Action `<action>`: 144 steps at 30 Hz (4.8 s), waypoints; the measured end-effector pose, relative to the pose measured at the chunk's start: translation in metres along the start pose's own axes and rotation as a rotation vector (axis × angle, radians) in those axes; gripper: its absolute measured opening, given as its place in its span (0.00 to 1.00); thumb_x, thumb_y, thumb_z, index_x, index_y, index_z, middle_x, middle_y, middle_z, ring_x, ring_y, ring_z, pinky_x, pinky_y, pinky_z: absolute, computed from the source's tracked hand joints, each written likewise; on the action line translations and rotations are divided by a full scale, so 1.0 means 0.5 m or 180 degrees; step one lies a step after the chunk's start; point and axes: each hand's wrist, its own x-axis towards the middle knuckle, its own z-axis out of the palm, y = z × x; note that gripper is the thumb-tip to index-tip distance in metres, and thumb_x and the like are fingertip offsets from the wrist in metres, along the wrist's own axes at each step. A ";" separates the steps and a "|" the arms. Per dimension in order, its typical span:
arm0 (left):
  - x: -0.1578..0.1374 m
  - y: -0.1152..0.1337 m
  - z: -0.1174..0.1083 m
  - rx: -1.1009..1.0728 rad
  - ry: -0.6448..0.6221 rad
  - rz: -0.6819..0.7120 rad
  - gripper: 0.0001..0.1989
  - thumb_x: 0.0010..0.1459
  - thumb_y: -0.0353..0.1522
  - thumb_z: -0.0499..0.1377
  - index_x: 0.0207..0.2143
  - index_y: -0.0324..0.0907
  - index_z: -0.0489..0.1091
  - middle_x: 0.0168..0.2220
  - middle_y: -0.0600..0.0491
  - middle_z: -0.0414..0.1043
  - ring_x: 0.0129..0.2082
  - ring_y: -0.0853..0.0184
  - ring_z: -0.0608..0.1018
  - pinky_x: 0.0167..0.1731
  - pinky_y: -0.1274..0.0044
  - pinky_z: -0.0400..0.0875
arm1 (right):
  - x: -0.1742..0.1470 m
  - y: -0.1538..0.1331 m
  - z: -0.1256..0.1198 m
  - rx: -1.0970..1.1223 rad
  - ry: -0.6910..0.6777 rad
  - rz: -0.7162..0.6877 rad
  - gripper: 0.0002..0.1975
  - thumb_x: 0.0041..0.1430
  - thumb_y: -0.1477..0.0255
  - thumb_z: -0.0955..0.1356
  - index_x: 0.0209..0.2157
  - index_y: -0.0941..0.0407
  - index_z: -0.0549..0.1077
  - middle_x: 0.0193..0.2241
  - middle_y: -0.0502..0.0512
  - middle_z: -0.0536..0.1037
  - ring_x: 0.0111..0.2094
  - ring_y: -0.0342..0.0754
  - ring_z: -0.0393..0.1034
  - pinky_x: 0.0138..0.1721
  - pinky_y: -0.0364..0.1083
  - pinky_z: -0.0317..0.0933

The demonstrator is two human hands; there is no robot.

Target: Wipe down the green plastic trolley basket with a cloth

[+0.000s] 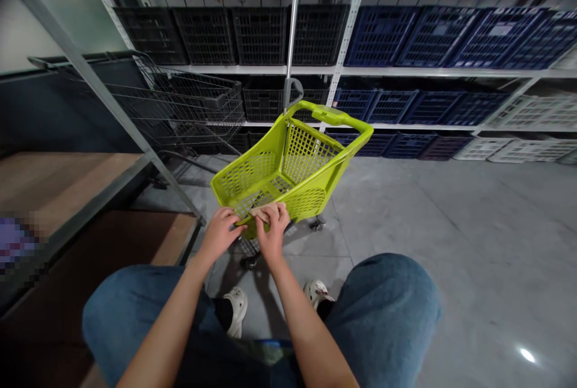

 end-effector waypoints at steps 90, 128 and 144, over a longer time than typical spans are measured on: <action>-0.009 -0.037 -0.009 -0.0041 -0.0144 0.0331 0.10 0.59 0.42 0.59 0.31 0.45 0.71 0.36 0.50 0.71 0.43 0.59 0.71 0.49 0.63 0.67 | 0.004 0.162 -0.043 0.0064 -0.0190 0.0246 0.09 0.56 0.79 0.60 0.35 0.54 0.68 0.36 0.54 0.70 0.42 0.49 0.64 0.47 0.49 0.60; 0.001 0.041 0.030 0.0121 0.0035 0.0222 0.07 0.56 0.39 0.63 0.33 0.46 0.73 0.32 0.53 0.72 0.40 0.61 0.72 0.57 0.58 0.59 | -0.064 0.084 -0.013 0.0802 0.0129 0.1340 0.11 0.52 0.73 0.61 0.38 0.55 0.69 0.35 0.52 0.73 0.37 0.47 0.68 0.39 0.45 0.63; 0.027 0.228 0.105 0.0437 0.0034 -0.0048 0.12 0.52 0.43 0.65 0.29 0.45 0.71 0.30 0.49 0.71 0.38 0.56 0.70 0.38 0.65 0.62 | 0.036 0.108 -0.167 0.0074 0.0233 0.0702 0.15 0.56 0.73 0.61 0.46 0.54 0.66 0.44 0.57 0.71 0.47 0.51 0.66 0.51 0.53 0.61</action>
